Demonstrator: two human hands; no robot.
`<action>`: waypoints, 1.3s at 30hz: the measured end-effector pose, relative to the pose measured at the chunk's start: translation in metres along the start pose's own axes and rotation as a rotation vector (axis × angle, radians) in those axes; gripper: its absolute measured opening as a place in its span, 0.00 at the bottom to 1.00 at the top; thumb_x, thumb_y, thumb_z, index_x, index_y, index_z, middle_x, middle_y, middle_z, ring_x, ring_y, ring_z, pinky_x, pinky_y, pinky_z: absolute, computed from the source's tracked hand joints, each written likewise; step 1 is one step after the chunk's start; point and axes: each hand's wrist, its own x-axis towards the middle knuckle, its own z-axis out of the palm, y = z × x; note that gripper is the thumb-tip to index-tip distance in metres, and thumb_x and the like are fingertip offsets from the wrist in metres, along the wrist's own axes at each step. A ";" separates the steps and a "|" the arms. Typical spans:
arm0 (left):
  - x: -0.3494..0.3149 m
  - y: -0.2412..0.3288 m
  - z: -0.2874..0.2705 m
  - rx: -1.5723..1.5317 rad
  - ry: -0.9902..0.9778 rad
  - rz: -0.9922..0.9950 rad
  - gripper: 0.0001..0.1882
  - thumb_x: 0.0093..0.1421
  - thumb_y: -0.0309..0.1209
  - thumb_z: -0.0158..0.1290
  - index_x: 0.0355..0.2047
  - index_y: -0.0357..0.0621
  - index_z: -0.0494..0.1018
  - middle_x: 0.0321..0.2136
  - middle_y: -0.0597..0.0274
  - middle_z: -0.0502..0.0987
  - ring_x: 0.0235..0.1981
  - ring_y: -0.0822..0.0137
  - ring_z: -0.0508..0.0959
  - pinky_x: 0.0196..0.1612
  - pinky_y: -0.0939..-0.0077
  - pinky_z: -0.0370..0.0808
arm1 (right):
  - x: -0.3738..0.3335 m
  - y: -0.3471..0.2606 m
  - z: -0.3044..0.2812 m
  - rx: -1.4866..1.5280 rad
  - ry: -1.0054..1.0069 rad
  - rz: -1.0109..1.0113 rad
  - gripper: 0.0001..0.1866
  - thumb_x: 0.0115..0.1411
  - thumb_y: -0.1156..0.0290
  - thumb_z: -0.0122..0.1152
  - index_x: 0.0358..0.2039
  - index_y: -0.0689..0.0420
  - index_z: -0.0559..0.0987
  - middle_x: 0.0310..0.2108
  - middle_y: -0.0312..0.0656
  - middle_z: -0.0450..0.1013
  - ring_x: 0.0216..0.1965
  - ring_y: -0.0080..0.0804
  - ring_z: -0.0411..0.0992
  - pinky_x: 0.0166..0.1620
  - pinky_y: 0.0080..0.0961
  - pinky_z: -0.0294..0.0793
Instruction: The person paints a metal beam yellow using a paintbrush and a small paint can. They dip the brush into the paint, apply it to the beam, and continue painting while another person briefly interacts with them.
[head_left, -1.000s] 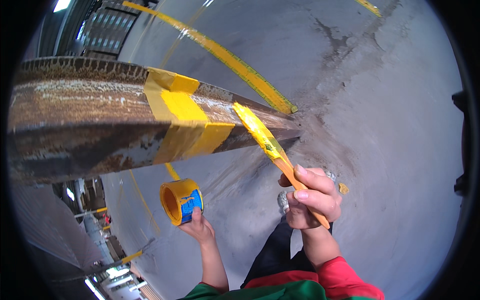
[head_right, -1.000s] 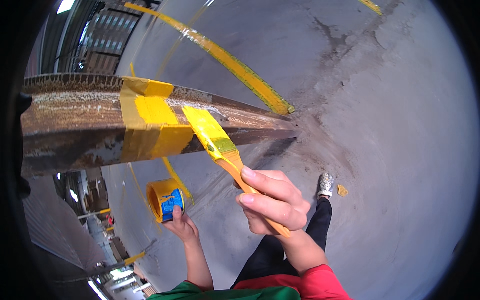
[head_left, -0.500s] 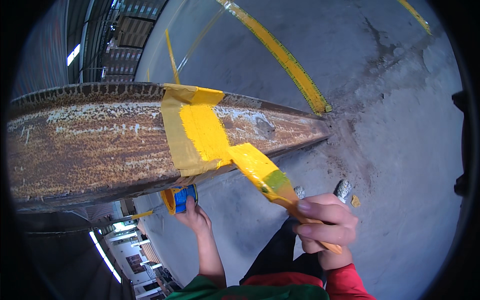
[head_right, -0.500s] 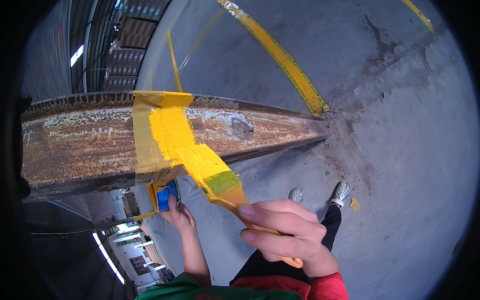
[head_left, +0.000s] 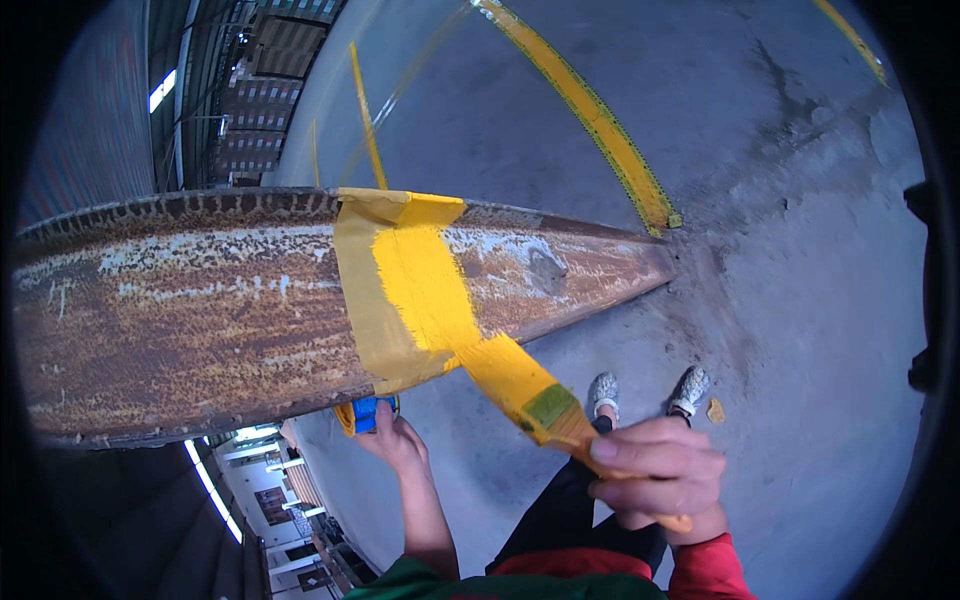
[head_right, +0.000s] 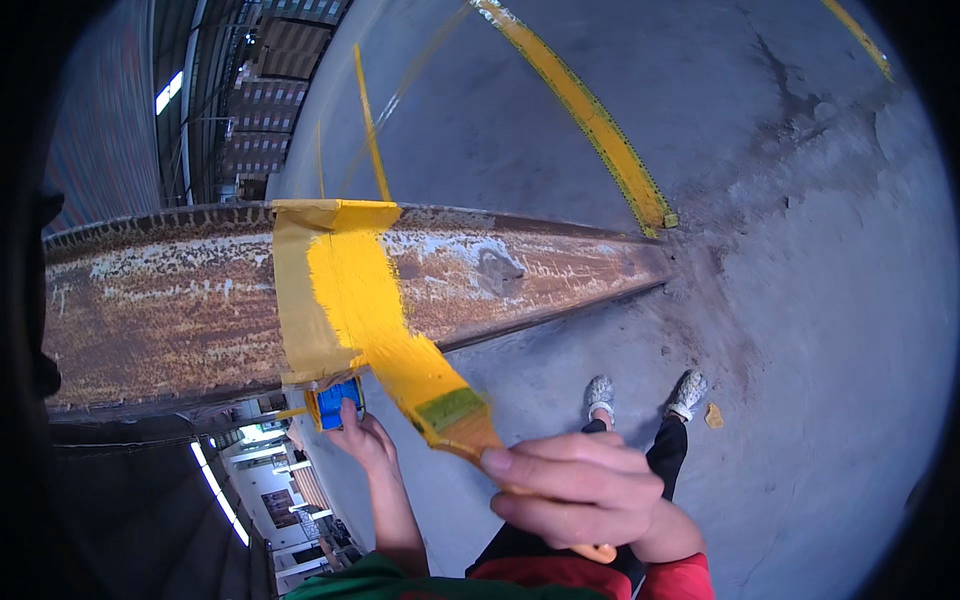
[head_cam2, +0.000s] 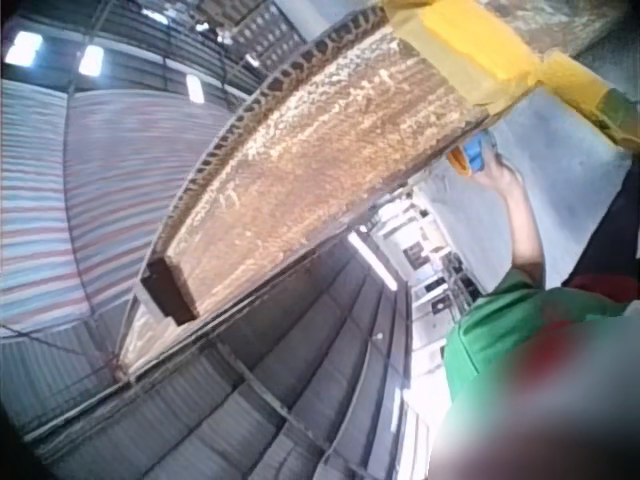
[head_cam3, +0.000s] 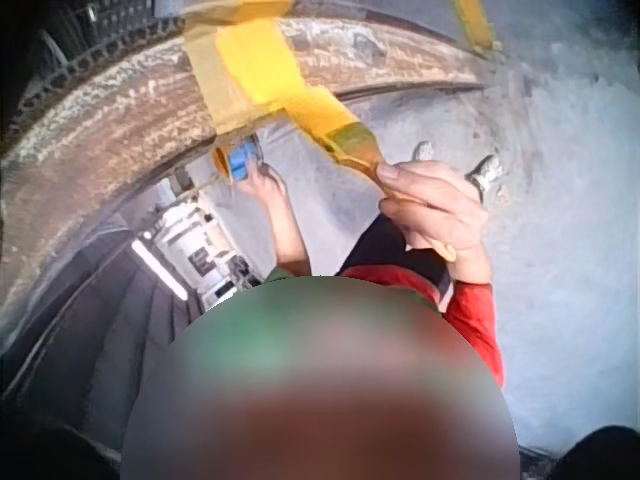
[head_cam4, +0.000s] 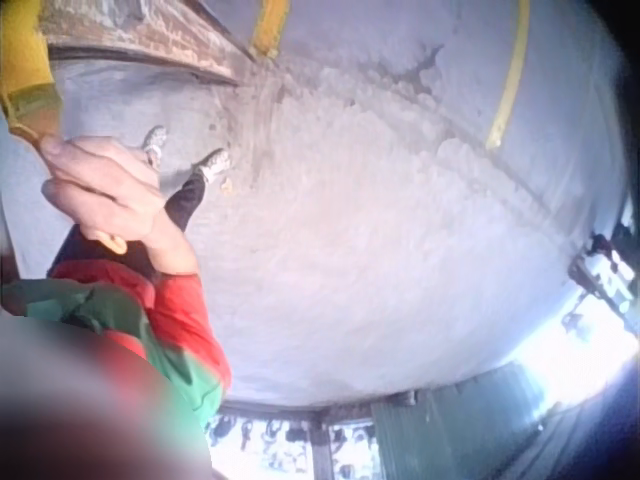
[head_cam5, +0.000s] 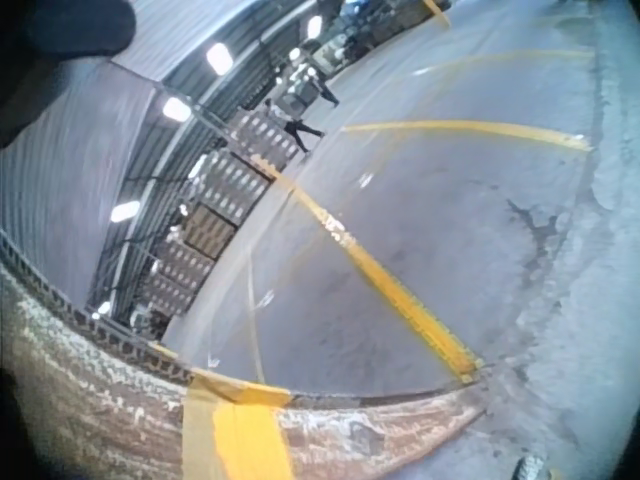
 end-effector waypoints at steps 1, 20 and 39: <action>0.000 0.001 0.000 -0.002 -0.025 0.018 0.31 0.57 0.24 0.64 0.60 0.36 0.65 0.53 0.58 0.75 0.54 0.66 0.75 0.60 0.64 0.68 | 0.000 -0.002 -0.002 -0.018 -0.076 -0.016 0.11 0.50 0.77 0.72 0.36 0.58 0.85 0.46 0.49 0.81 0.38 0.37 0.81 0.35 0.23 0.81; 0.001 0.029 0.020 0.064 0.373 -0.169 0.26 0.65 0.24 0.58 0.62 0.37 0.65 0.58 0.56 0.72 0.57 0.64 0.74 0.62 0.63 0.70 | -0.006 -0.005 -0.026 0.165 -0.225 0.106 0.11 0.48 0.76 0.76 0.33 0.51 0.85 0.45 0.40 0.77 0.36 0.37 0.80 0.29 0.24 0.76; 0.056 -0.002 -0.010 -0.027 0.321 -0.151 0.25 0.66 0.23 0.56 0.62 0.37 0.64 0.59 0.57 0.72 0.57 0.62 0.74 0.63 0.60 0.70 | -0.057 -0.014 0.072 -0.185 0.431 -0.098 0.18 0.48 0.78 0.76 0.40 0.56 0.81 0.47 0.50 0.77 0.37 0.38 0.80 0.31 0.23 0.81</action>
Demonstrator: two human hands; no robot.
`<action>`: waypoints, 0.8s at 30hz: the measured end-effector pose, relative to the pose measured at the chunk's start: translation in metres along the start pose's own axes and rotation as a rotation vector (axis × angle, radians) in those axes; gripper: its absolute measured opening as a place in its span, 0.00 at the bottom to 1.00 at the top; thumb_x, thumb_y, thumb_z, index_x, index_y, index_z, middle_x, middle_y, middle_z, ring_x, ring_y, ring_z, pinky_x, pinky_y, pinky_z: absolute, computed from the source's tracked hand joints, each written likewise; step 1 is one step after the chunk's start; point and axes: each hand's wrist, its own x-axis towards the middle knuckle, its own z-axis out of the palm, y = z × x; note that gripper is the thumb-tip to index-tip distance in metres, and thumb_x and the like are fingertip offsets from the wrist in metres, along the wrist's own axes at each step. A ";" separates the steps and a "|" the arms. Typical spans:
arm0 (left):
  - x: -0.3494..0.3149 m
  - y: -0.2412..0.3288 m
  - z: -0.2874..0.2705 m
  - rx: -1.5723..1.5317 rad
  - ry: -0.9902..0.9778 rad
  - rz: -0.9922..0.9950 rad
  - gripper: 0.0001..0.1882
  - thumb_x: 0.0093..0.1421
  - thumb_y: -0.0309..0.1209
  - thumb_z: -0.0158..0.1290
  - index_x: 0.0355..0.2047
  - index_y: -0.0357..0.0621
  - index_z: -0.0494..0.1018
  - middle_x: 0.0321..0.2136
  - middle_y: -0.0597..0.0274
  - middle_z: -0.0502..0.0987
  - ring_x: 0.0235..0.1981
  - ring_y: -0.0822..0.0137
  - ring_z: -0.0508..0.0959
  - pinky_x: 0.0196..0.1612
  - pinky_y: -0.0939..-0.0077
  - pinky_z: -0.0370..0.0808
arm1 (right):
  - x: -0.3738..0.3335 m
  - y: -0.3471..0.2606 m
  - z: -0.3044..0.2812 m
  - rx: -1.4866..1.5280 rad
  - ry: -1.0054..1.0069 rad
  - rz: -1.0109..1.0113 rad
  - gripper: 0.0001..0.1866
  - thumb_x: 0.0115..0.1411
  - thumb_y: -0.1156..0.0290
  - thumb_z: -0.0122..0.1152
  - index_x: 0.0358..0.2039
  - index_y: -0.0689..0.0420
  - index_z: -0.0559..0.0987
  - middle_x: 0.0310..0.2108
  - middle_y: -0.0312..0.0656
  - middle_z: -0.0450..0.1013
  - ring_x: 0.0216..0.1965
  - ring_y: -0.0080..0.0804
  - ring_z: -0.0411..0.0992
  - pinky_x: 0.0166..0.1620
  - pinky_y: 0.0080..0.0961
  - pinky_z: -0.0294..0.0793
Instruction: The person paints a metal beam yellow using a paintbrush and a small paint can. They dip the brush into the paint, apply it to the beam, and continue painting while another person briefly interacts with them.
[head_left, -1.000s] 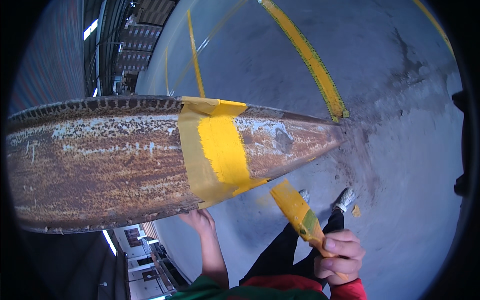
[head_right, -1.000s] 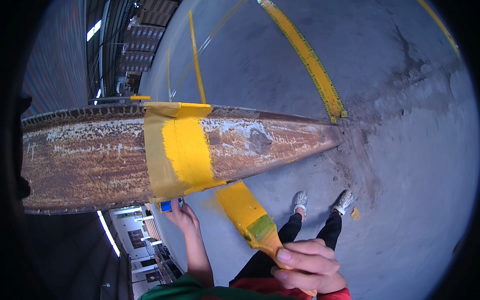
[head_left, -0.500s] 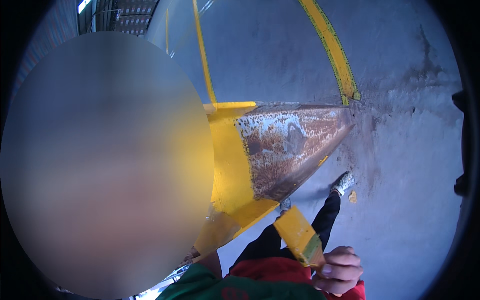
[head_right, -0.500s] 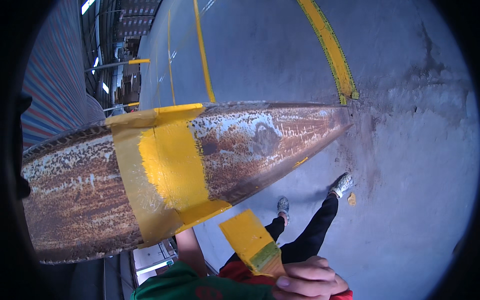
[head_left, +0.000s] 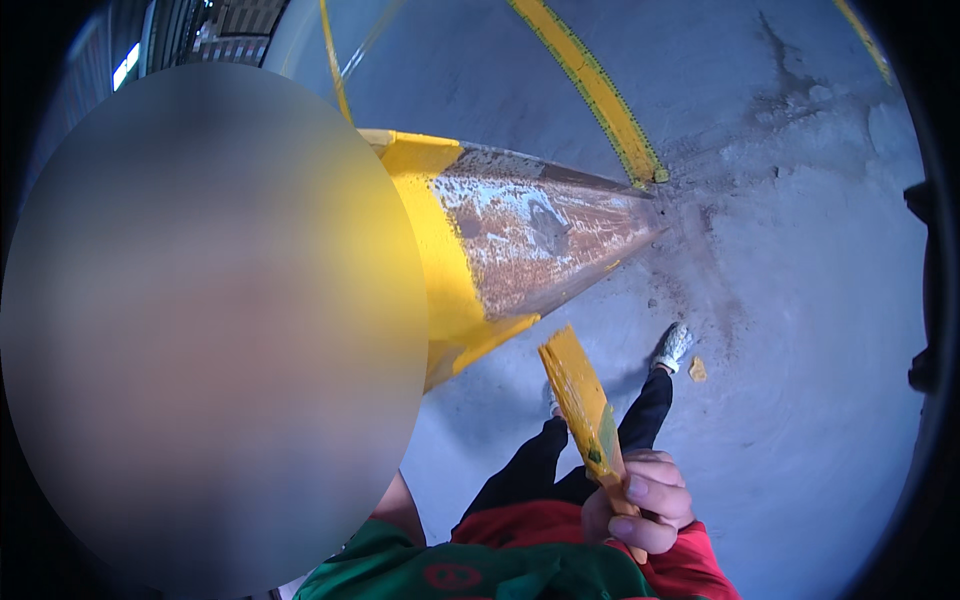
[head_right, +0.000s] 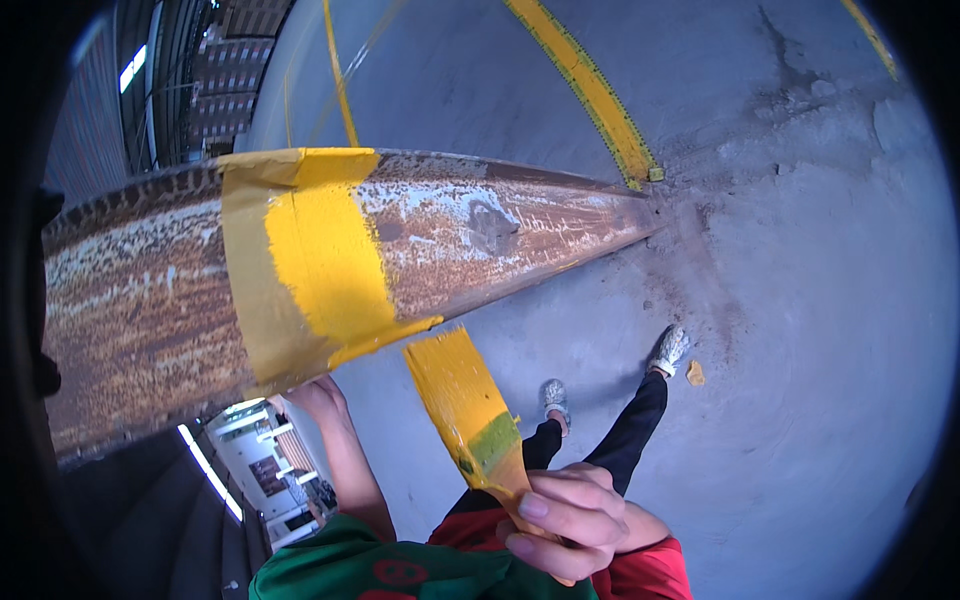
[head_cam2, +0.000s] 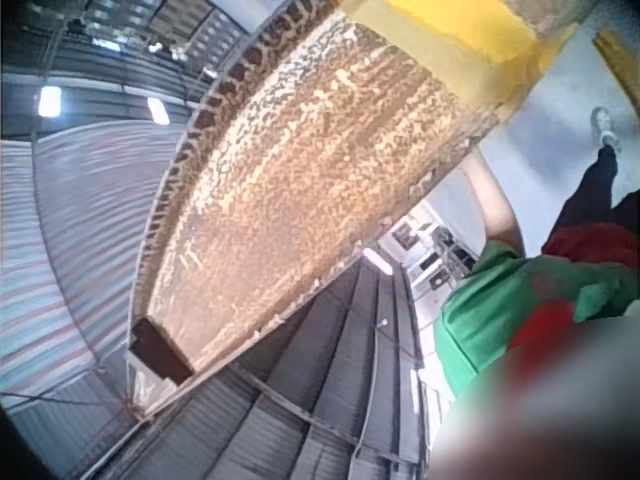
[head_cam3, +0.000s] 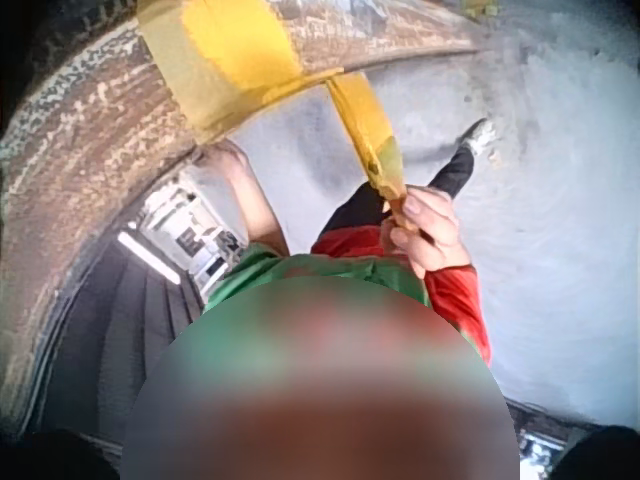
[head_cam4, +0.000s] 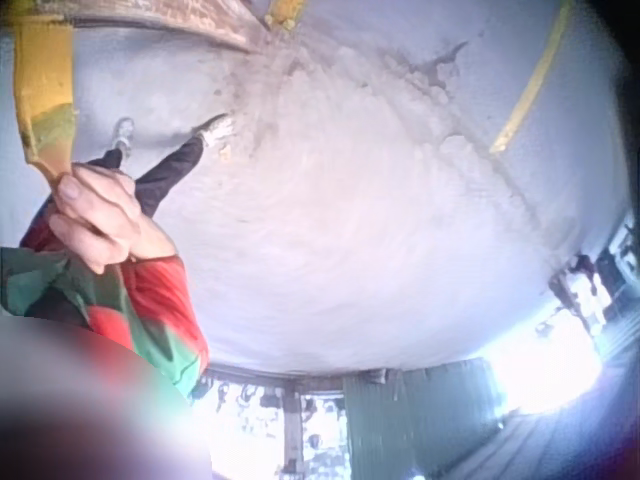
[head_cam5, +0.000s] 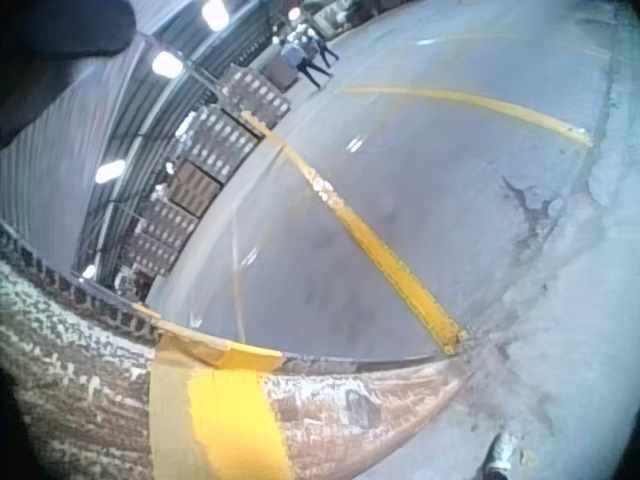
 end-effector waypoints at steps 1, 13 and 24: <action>0.011 -0.006 -0.005 -0.011 -0.036 0.011 0.25 0.66 0.23 0.56 0.62 0.37 0.64 0.59 0.57 0.72 0.57 0.62 0.74 0.63 0.59 0.70 | -0.003 -0.001 0.007 0.006 -0.029 -0.037 0.21 0.47 0.78 0.78 0.41 0.57 0.79 0.47 0.52 0.76 0.35 0.39 0.80 0.31 0.26 0.82; 0.147 -0.081 -0.070 -0.086 -0.613 0.165 0.30 0.59 0.20 0.60 0.62 0.34 0.66 0.55 0.56 0.75 0.55 0.63 0.77 0.62 0.63 0.70 | -0.089 0.002 0.137 -0.622 0.080 -0.279 0.12 0.63 0.81 0.64 0.46 0.62 0.73 0.48 0.63 0.75 0.35 0.46 0.82 0.36 0.34 0.86; 0.187 -0.173 -0.108 0.126 -0.990 0.432 0.46 0.47 0.36 0.75 0.63 0.41 0.62 0.56 0.59 0.72 0.57 0.61 0.75 0.65 0.65 0.69 | -0.079 0.060 0.175 -0.783 0.444 -0.409 0.09 0.64 0.84 0.62 0.44 0.66 0.75 0.51 0.57 0.76 0.42 0.36 0.82 0.45 0.26 0.85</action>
